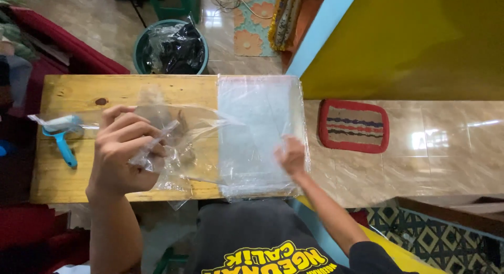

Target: Lint rolling a folded shirt and then carefully placing it into a plastic packaging bag.

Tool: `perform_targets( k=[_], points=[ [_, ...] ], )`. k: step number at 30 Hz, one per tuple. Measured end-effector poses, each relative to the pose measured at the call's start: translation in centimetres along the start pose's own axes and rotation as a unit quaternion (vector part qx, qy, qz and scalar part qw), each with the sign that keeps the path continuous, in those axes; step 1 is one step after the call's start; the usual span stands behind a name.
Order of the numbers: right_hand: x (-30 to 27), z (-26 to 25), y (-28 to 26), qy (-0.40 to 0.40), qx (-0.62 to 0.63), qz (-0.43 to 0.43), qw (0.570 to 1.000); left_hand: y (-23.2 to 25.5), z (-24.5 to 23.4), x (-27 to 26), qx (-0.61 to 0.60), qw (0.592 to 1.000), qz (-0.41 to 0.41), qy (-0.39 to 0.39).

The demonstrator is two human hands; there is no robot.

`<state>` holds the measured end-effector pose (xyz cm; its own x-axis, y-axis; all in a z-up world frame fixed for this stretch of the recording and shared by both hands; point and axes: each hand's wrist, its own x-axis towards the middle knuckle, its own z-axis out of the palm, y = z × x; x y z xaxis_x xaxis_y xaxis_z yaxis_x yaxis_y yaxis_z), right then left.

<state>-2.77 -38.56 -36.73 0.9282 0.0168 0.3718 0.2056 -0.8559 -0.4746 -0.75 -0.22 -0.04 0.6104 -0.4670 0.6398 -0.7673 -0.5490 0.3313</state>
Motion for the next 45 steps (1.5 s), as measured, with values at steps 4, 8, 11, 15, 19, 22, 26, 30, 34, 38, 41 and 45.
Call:
perform_targets(
  k=[4, 8, 11, 15, 19, 22, 26, 30, 34, 38, 41, 45],
  points=[
    [-3.3, 5.5, -1.2, -0.151, -0.08, -0.005, 0.985, -0.2, 0.7, 0.0, 0.006, 1.0, -0.012, -0.001],
    [-3.3, 6.6, -1.3, -0.208, -0.054, 0.032, 0.976, -0.2, 1.9, 0.0, -0.022, 1.0, -0.013, -0.006],
    [-3.3, 7.9, 0.7, -0.222, 0.03, 0.071, 0.972, 0.0, 2.6, 0.8, -0.035, 0.999, -0.002, -0.014],
    [-1.7, 6.1, 1.5, -0.245, 0.208, 0.172, 0.931, 0.9, 3.7, 2.0, -0.057, 0.998, 0.007, -0.031],
    [-1.4, 4.8, 2.2, -0.274, 0.235, 0.22, 0.906, 1.1, 4.9, 2.4, -0.072, 0.996, 0.006, -0.054],
    [-1.9, 5.7, 3.0, -0.265, 0.214, 0.194, 0.92, 1.0, 5.5, 2.5, -0.098, 0.993, -0.001, -0.059],
    [-1.4, 4.0, 0.6, -0.206, 0.234, 0.182, 0.933, 0.8, 5.6, 2.0, -0.104, 0.992, -0.012, -0.069],
    [-1.6, 2.4, -2.9, -0.182, 0.319, 0.168, 0.915, 0.4, 5.6, 1.4, -0.104, 0.99, -0.027, -0.089],
    [-2.6, 3.1, -4.0, -0.224, 0.385, 0.143, 0.884, 0.7, 5.6, 1.1, -0.098, 0.988, -0.051, -0.105],
    [-2.2, 2.4, -1.8, -0.221, 0.449, 0.215, 0.838, 1.0, 5.8, 1.4, -0.122, 0.984, -0.046, -0.119],
    [-0.7, -0.1, 0.7, -0.174, 0.468, 0.323, 0.804, 1.4, 5.4, 2.5, -0.18, 0.972, -0.058, -0.141],
    [1.5, -3.2, 4.9, -0.216, 0.391, 0.369, 0.815, 1.2, 6.8, 4.3, -0.338, 0.916, -0.111, -0.186]
  ],
)
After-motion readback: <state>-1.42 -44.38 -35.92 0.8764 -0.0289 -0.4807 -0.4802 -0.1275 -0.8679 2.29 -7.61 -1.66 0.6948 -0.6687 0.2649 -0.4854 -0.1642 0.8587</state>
